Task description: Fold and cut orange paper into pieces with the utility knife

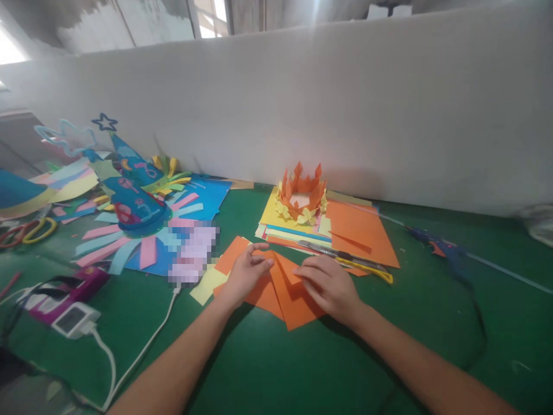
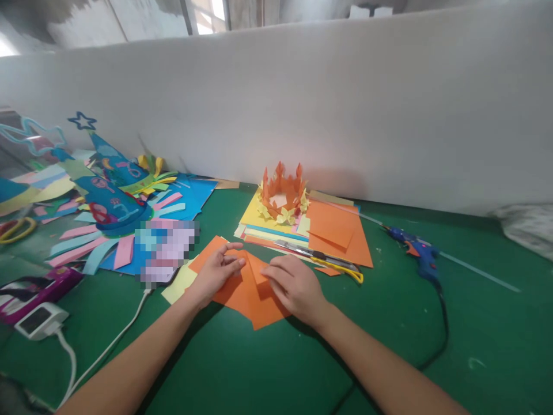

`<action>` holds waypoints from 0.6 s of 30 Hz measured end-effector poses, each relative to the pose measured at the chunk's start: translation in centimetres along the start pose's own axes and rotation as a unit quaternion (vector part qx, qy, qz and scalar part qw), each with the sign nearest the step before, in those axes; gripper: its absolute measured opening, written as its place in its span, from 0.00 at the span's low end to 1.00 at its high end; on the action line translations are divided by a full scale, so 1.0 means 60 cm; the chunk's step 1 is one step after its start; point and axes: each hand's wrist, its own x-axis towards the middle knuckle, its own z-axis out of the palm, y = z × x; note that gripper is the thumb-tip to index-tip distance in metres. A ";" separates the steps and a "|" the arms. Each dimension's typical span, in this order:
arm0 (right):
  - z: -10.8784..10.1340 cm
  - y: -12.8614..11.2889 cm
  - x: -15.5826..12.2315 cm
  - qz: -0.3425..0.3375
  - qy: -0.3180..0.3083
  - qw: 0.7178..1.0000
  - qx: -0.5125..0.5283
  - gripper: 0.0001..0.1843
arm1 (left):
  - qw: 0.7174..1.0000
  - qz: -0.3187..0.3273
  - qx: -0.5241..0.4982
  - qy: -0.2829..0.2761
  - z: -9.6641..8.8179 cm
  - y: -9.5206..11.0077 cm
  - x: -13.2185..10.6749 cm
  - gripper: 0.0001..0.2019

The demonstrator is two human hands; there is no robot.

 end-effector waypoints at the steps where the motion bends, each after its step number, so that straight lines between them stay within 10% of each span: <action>1: 0.001 0.000 -0.001 -0.014 -0.015 1.000 -0.003 0.12 | 1.000 0.000 -0.008 0.006 0.000 -0.001 0.001 0.24; 13: 0.008 -0.006 0.001 -0.022 -0.115 0.992 0.043 0.08 | 0.998 0.030 -0.033 0.036 0.009 -0.016 0.004 0.21; 18: 0.010 0.000 0.008 0.208 -0.047 0.952 0.218 0.11 | 0.998 0.004 -0.070 0.004 0.013 -0.012 0.002 0.23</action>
